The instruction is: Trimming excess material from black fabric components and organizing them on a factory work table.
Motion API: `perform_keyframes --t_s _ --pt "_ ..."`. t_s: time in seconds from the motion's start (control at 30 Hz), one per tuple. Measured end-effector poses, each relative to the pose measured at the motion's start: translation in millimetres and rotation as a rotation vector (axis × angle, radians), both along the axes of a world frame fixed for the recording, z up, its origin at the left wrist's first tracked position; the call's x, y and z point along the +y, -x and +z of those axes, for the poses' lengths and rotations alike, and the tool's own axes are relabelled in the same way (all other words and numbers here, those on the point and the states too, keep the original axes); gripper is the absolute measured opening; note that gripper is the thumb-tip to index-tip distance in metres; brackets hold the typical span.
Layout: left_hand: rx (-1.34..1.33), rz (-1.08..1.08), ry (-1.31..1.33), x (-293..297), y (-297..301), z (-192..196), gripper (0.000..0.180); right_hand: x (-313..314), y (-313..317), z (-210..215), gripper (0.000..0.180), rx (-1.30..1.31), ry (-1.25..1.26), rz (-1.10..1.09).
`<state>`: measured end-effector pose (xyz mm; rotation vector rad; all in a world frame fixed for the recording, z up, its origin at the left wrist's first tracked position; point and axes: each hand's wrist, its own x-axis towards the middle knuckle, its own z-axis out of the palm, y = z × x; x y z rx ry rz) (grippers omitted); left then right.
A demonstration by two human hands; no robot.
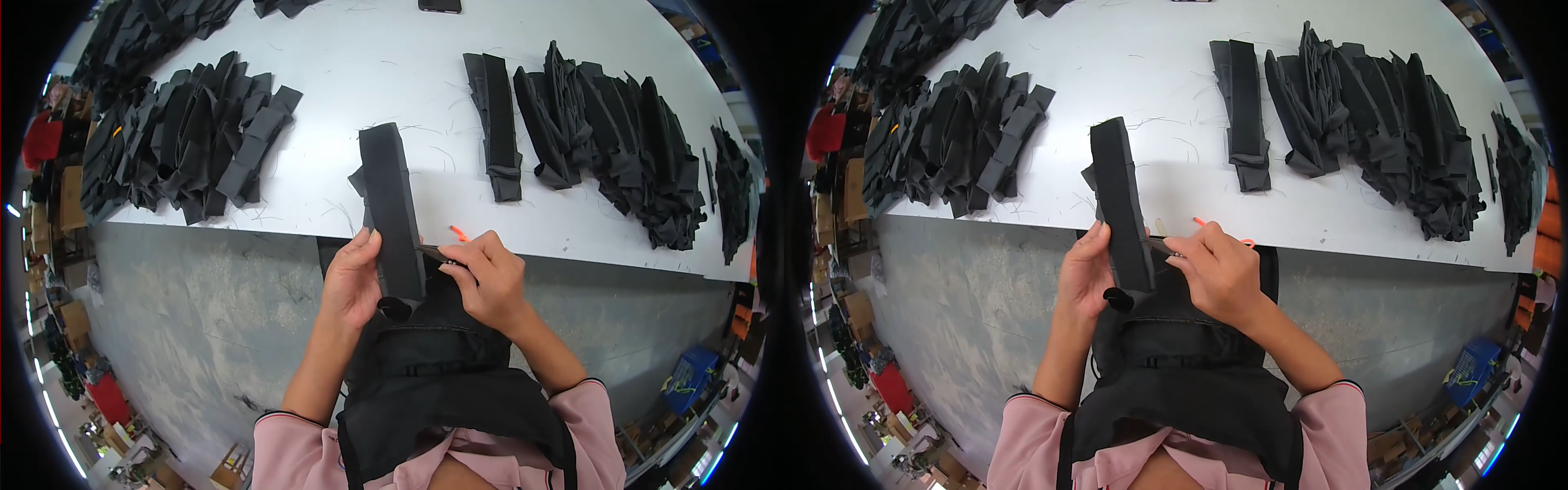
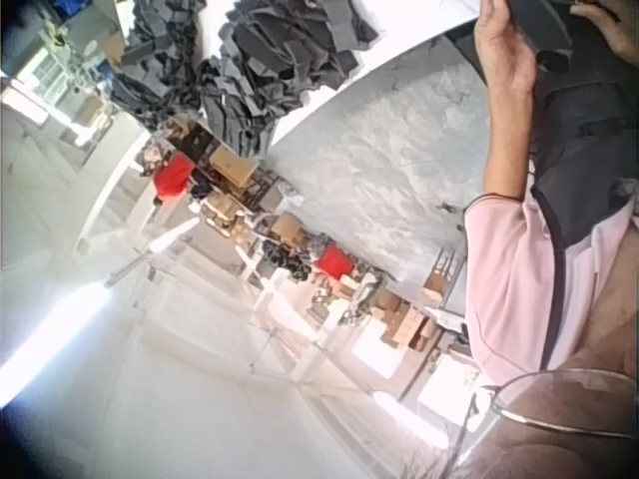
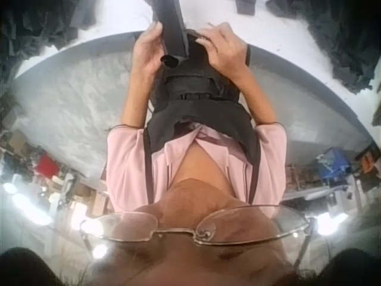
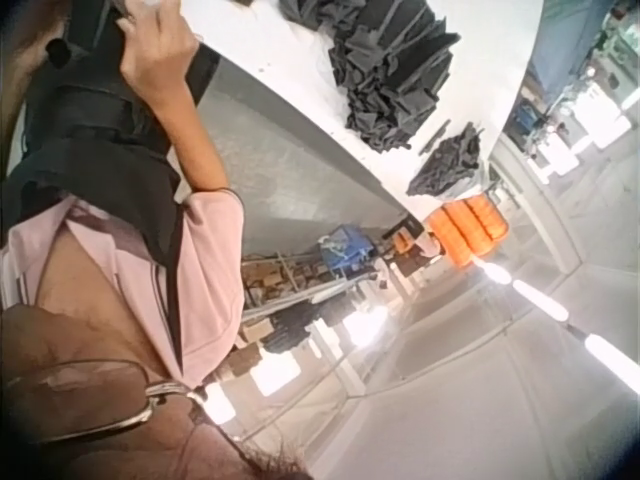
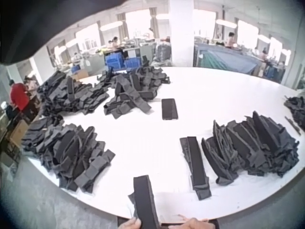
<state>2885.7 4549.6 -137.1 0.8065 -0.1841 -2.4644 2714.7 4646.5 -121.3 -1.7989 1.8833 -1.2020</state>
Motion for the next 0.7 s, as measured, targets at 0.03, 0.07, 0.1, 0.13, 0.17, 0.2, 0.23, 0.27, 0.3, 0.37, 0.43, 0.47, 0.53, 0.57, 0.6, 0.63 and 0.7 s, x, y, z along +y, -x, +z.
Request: perform_keyframes --t_s 0.03,0.07,0.1,0.13,0.17,0.2,0.23,0.27,0.3,0.37,0.43,0.47,0.53,0.57,0.6,0.63,0.7 --pt "0.022 -0.014 -0.002 -0.3 -0.6 -1.1 0.030 1.6 0.0 0.2 0.023 0.019 0.027 -0.012" --pt "0.021 -0.014 -0.002 -0.7 -0.5 -0.7 0.030 2.8 -0.3 0.5 0.022 0.039 0.053 -0.025" --pt "0.018 -0.030 0.010 -0.5 -0.1 -0.2 0.030 3.8 -1.3 1.3 0.022 0.039 0.052 -0.025" --pt "0.015 -0.045 0.021 -0.4 0.4 0.5 0.030 4.3 -2.8 2.6 0.023 -0.042 0.076 -0.047" --pt "0.015 -0.044 0.020 -0.3 3.1 2.5 0.030 4.2 -3.8 3.2 0.025 -0.123 0.100 -0.068" --pt "-0.080 -0.028 0.018 -0.5 7.3 5.8 0.029 2.2 -3.8 3.5 0.025 -0.122 0.100 -0.069" --pt "-0.176 -0.011 0.017 -0.6 9.2 7.6 0.030 -1.3 -3.0 3.3 0.025 -0.188 -0.003 -0.037" --pt "-0.177 -0.009 0.017 -0.5 6.4 3.6 0.030 -3.4 -2.9 3.4 0.026 -0.254 -0.106 -0.004" --pt "-0.109 -0.057 -0.030 -0.9 -0.5 -4.3 0.027 -2.9 -4.2 7.3 0.026 -0.260 -0.104 0.007" --pt "-0.049 -0.089 -0.073 0.6 -6.7 -14.4 0.028 0.2 -6.7 17.8 0.023 -0.438 -0.087 -0.019" --pt "0.055 0.012 -0.047 5.3 1.5 -21.9 0.029 -5.8 -12.4 12.7 0.023 -0.473 -0.064 -0.004" --pt "0.166 -0.048 -0.080 2.6 1.5 -30.8 0.025 -9.4 -18.0 4.3 0.025 -0.563 -0.118 0.001" --pt "0.242 -0.038 -0.116 7.2 8.1 -27.8 0.025 -10.8 -24.2 4.2 0.029 -0.520 -0.219 0.027" --pt "0.327 -0.039 -0.154 8.5 10.9 -24.2 0.026 -11.0 -28.0 3.1 0.029 -0.526 -0.220 0.036" --pt "0.370 -0.040 -0.195 7.5 13.7 -17.2 0.028 -10.3 -31.1 1.5 0.028 -0.467 -0.130 0.057" --pt "0.369 -0.038 -0.197 8.0 13.9 -16.7 0.028 -9.9 -33.4 -0.7 0.027 -0.407 -0.041 0.078" --pt "0.353 -0.026 -0.317 8.7 13.6 -16.5 0.029 -9.9 -34.4 -5.0 0.027 -0.424 -0.060 0.092"
